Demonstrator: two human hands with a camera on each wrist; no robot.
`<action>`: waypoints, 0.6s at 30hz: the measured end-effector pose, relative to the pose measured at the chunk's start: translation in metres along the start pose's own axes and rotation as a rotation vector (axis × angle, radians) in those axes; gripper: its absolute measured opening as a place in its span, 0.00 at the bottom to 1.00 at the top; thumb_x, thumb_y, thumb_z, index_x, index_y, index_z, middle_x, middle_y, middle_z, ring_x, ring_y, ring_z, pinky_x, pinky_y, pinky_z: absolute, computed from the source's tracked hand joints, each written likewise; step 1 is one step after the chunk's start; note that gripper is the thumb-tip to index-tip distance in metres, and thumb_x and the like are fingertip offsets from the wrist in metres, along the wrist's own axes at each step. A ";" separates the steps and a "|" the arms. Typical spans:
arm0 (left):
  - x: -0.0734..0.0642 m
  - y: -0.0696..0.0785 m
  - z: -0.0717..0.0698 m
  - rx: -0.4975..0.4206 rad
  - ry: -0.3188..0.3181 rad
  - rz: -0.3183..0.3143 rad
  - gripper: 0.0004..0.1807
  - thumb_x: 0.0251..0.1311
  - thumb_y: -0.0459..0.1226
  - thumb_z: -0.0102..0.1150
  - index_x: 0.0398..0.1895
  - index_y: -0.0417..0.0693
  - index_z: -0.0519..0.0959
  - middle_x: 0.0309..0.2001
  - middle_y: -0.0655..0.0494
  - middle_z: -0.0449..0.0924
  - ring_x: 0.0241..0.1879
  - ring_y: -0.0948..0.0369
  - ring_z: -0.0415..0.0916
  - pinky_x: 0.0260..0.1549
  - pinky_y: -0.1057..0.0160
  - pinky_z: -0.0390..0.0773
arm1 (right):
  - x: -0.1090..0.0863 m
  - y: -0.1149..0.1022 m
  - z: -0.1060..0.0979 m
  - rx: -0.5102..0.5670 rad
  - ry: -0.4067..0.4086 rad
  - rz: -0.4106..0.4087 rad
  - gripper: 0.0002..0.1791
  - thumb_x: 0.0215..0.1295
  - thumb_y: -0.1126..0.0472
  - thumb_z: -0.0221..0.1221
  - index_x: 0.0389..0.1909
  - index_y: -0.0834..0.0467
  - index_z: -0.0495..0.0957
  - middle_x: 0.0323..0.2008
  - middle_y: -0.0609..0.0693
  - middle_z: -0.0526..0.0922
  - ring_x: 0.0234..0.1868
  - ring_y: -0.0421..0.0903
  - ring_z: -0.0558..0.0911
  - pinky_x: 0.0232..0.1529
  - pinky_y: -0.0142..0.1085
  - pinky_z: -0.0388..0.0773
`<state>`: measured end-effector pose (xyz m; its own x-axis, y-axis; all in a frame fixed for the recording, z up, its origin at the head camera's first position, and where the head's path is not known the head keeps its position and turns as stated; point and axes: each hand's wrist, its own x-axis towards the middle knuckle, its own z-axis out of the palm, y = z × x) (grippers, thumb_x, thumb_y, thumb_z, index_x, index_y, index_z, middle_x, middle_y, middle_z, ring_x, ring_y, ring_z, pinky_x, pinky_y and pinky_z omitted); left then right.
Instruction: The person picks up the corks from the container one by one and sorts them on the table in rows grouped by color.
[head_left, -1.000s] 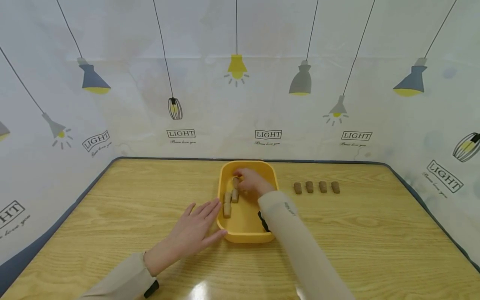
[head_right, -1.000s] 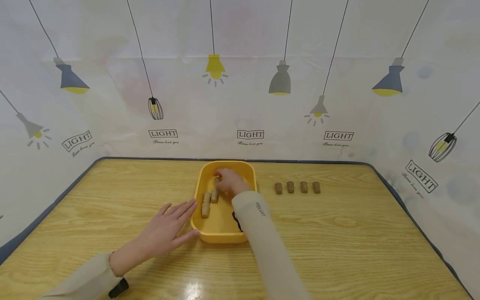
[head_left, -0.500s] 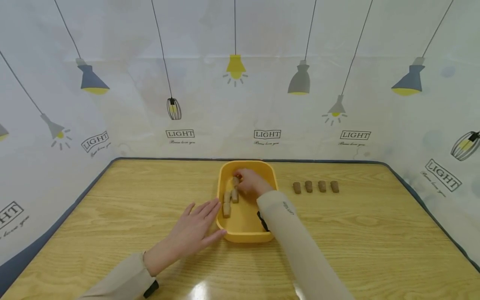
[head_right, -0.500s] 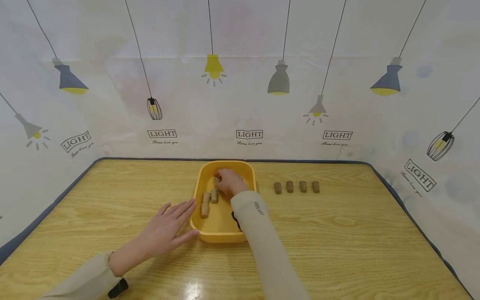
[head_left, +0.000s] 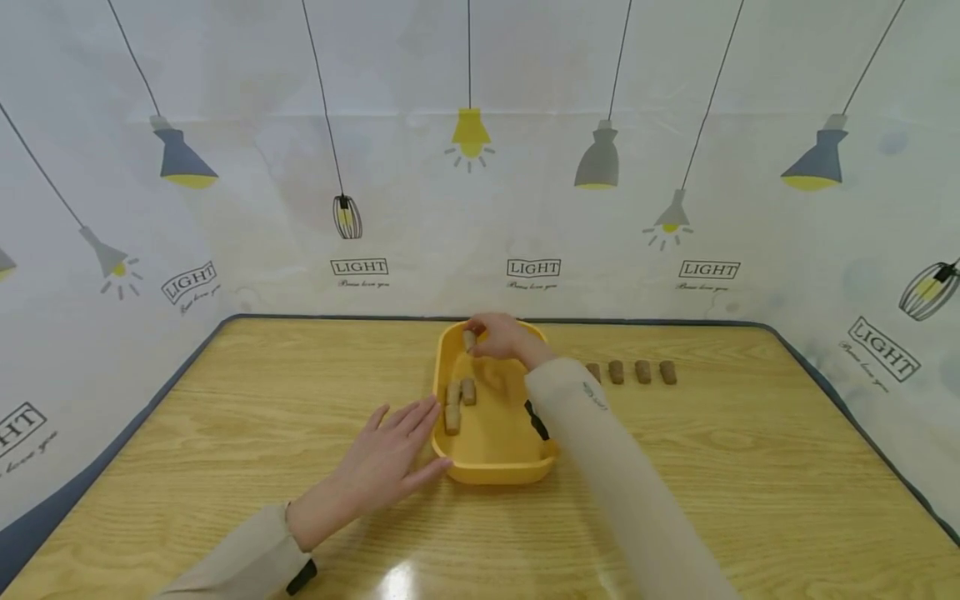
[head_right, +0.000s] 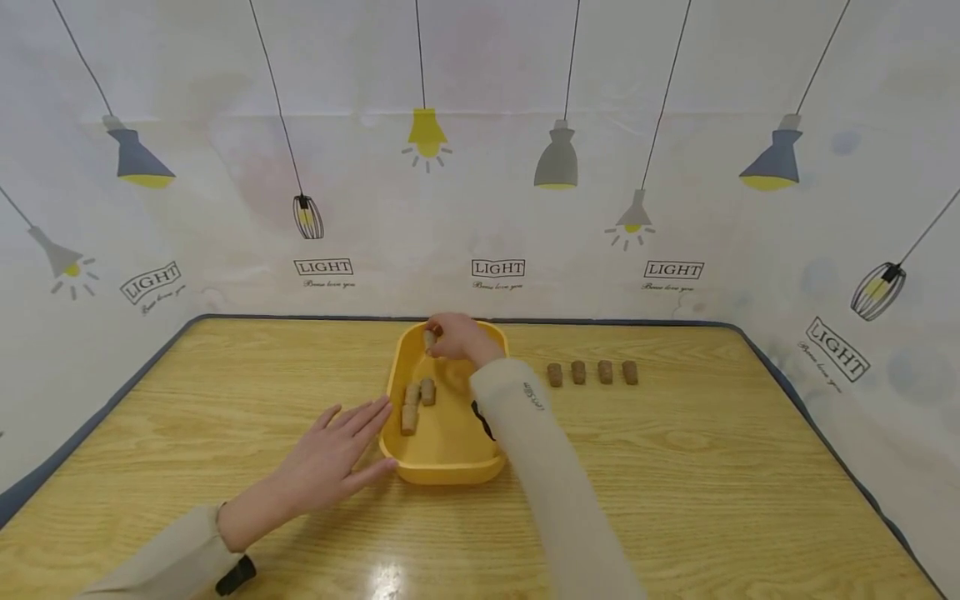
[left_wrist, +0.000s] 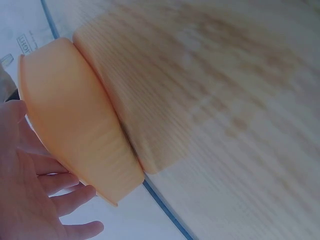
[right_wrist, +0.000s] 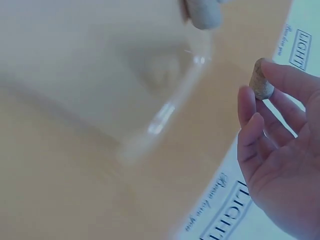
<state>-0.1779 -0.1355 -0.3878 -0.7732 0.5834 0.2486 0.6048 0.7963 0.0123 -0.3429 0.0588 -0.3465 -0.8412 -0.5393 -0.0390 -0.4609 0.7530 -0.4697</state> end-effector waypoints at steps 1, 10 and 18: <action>0.000 0.000 0.000 0.000 -0.002 0.000 0.39 0.60 0.60 0.36 0.63 0.41 0.60 0.63 0.49 0.57 0.59 0.53 0.57 0.53 0.44 0.53 | -0.001 -0.001 -0.003 -0.002 0.001 -0.010 0.23 0.56 0.63 0.59 0.53 0.62 0.70 0.49 0.56 0.73 0.52 0.50 0.69 0.53 0.40 0.62; 0.000 -0.001 0.001 0.006 -0.008 0.001 0.39 0.59 0.61 0.35 0.63 0.41 0.60 0.63 0.49 0.57 0.59 0.53 0.57 0.53 0.44 0.53 | -0.013 0.000 -0.024 -0.006 -0.012 -0.088 0.23 0.57 0.60 0.58 0.54 0.61 0.69 0.49 0.55 0.74 0.52 0.51 0.69 0.52 0.41 0.63; 0.000 0.000 0.000 0.004 -0.018 -0.005 0.39 0.60 0.61 0.33 0.63 0.41 0.60 0.64 0.49 0.56 0.60 0.53 0.56 0.54 0.44 0.52 | -0.031 0.014 -0.030 -0.044 0.000 -0.145 0.22 0.57 0.60 0.59 0.52 0.61 0.71 0.47 0.55 0.74 0.47 0.49 0.72 0.45 0.38 0.70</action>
<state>-0.1778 -0.1354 -0.3873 -0.7792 0.5825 0.2312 0.6005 0.7995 0.0096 -0.3317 0.0972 -0.3253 -0.7648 -0.6438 0.0262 -0.5895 0.6828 -0.4316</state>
